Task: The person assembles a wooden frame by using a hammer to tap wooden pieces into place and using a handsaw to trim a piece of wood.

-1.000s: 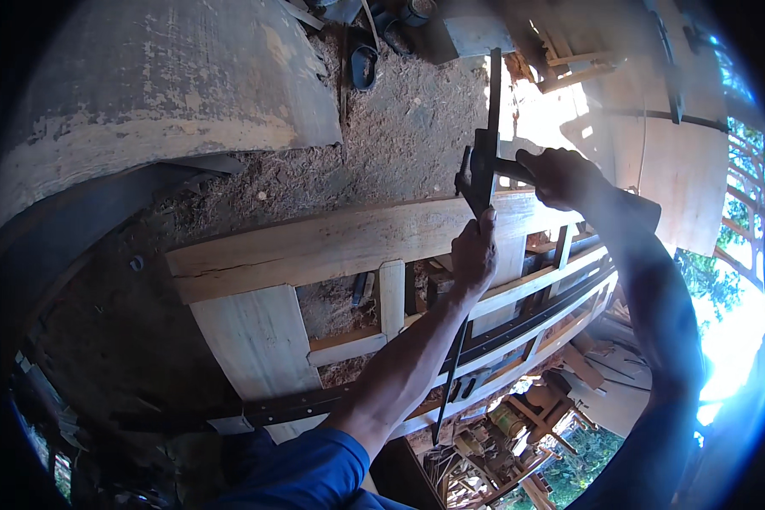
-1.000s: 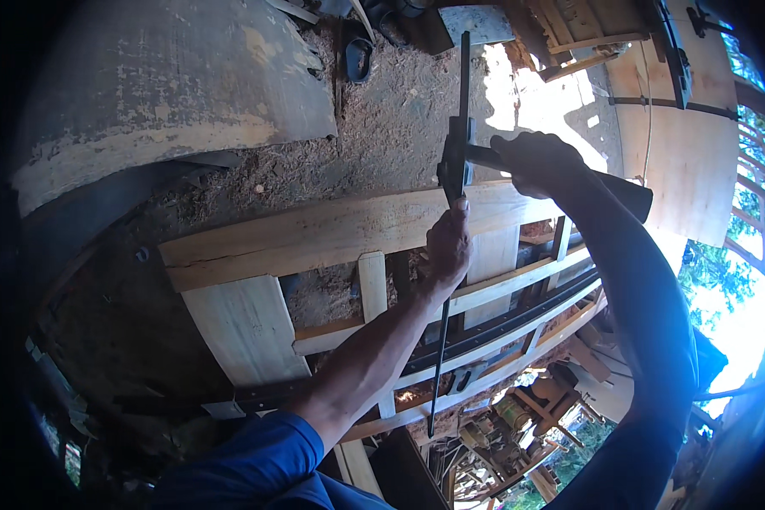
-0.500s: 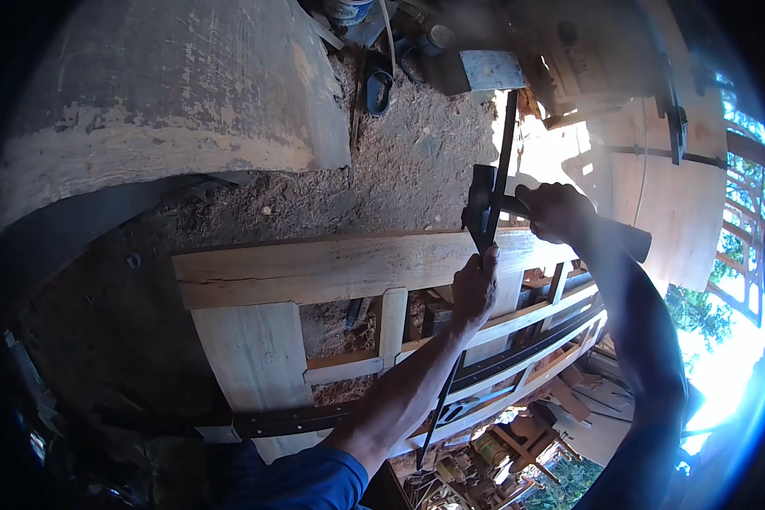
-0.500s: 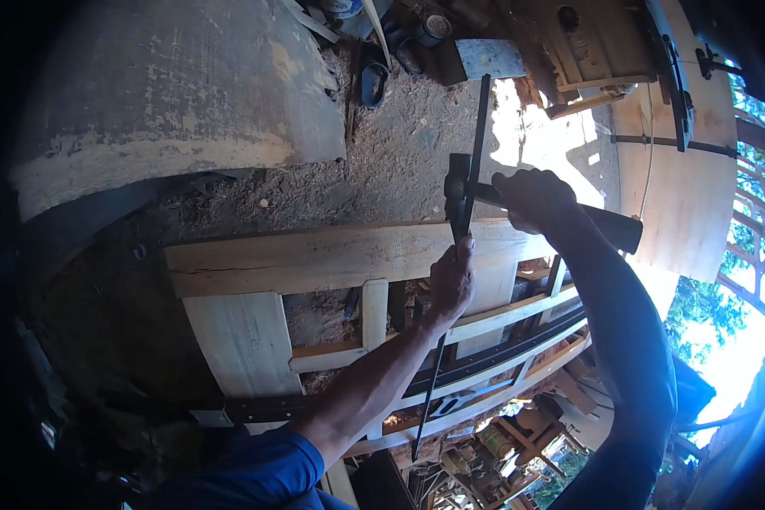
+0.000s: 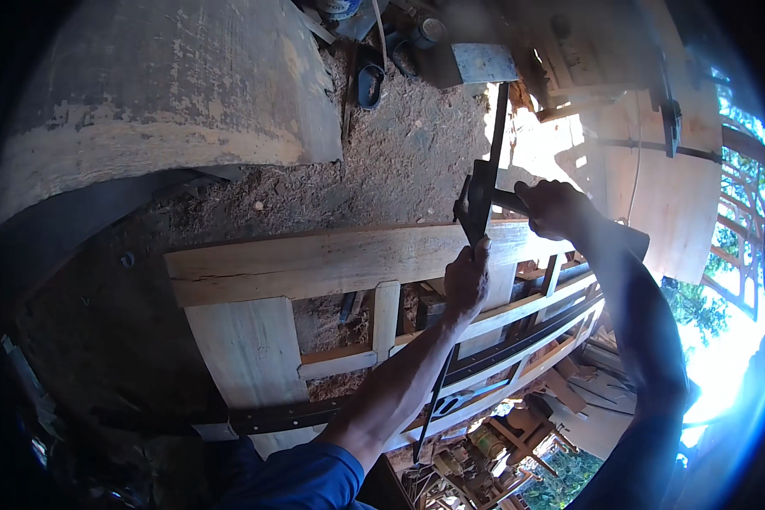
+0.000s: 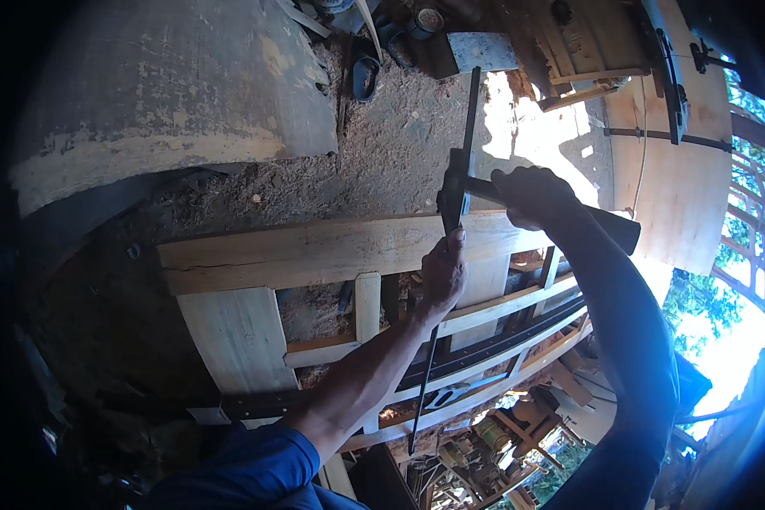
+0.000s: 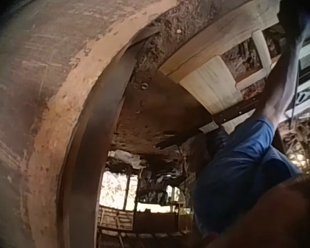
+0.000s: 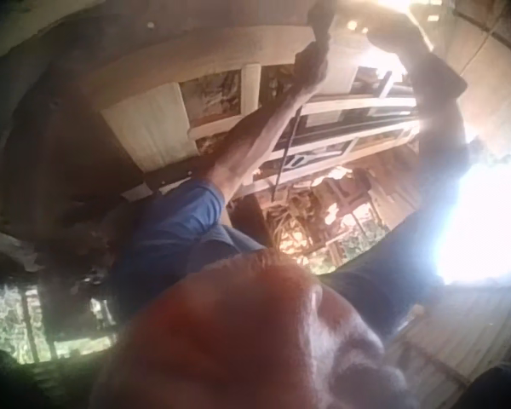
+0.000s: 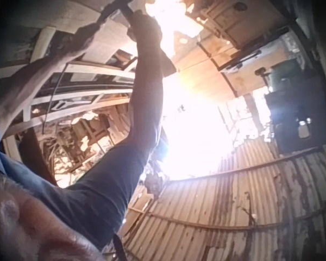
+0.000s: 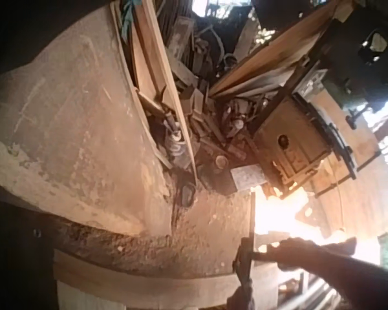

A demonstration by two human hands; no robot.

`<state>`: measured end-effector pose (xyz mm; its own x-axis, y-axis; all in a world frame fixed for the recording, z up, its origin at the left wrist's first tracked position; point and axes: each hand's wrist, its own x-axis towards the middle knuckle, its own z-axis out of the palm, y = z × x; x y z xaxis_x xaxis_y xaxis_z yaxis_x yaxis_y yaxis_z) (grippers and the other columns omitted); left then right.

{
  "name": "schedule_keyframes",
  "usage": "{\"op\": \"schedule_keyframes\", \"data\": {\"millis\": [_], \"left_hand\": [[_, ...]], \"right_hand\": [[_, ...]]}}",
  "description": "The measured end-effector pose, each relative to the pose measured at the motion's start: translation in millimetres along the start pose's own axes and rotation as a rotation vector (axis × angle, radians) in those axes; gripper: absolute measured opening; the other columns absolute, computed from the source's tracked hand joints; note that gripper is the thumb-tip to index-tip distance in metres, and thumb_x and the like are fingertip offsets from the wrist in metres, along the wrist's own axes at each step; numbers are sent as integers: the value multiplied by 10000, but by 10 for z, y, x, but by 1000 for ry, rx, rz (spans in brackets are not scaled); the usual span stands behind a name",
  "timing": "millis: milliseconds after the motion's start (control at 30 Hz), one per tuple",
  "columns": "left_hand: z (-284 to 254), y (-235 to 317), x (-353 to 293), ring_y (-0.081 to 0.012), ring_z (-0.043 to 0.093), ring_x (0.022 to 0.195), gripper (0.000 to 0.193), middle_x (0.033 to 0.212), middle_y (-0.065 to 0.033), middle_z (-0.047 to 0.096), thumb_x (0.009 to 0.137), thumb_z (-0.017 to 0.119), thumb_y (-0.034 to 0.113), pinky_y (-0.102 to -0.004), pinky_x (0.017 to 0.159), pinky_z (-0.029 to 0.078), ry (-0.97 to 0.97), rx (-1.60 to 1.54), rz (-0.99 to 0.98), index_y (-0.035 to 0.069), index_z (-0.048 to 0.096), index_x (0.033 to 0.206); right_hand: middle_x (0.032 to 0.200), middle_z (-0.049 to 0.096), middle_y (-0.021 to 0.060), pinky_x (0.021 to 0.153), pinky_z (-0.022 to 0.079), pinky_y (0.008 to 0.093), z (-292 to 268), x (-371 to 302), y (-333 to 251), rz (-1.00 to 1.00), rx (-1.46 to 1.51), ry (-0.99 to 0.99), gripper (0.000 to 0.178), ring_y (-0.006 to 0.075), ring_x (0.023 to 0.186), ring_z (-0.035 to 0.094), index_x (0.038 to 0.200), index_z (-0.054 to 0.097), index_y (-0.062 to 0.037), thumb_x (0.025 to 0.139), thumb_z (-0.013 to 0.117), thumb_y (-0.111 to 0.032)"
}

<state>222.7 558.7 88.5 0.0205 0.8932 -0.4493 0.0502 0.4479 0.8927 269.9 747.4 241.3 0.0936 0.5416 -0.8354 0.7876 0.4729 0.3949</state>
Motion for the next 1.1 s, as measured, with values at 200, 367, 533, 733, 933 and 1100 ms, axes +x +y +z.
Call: {"op": "schedule_keyframes", "data": {"millis": [200,367,533,733,933,1100], "left_hand": [[87,-7,64,-460,665,721,610,683,-250,643,1010,415,579,-547,630,504,-38,-142,-129,29,617,840],[43,-61,53,-479,658,727,670,692,-267,644,1000,400,616,-562,645,499,-11,-118,-163,6,617,826],[-110,94,9,-490,653,756,729,717,-290,645,1003,343,638,-566,671,492,-26,-127,-252,-8,626,818],[-19,-10,82,-521,609,849,659,877,-309,651,1054,244,539,-588,772,438,-6,35,113,-18,596,1071],[108,-444,442,-378,602,961,594,1018,-245,641,1027,374,526,-453,861,459,89,-154,165,9,465,1306],[-127,-441,-166,-338,624,708,654,869,-186,650,1023,380,587,-478,705,478,-232,-191,-126,-45,503,1137]], "right_hand": [[873,670,168,769,549,473,-72,163,536,50,67,297,276,372,865,678,1096,559,-81,825,610,-80],[1018,664,148,825,572,447,267,-58,21,40,96,171,563,331,917,691,1382,490,-166,845,531,0],[978,697,174,817,566,477,212,-183,-99,-1,64,79,292,348,956,699,1179,574,-85,887,556,-81],[870,687,192,768,532,506,847,-798,-99,323,442,280,305,375,865,694,1169,565,-102,886,629,-198],[688,614,84,522,485,335,2201,-2228,-1003,549,1616,233,382,161,552,618,1042,610,-35,875,725,-358],[675,584,39,519,485,288,3389,-3351,-2796,404,2619,115,218,133,547,593,925,553,-55,783,686,-155]]}}
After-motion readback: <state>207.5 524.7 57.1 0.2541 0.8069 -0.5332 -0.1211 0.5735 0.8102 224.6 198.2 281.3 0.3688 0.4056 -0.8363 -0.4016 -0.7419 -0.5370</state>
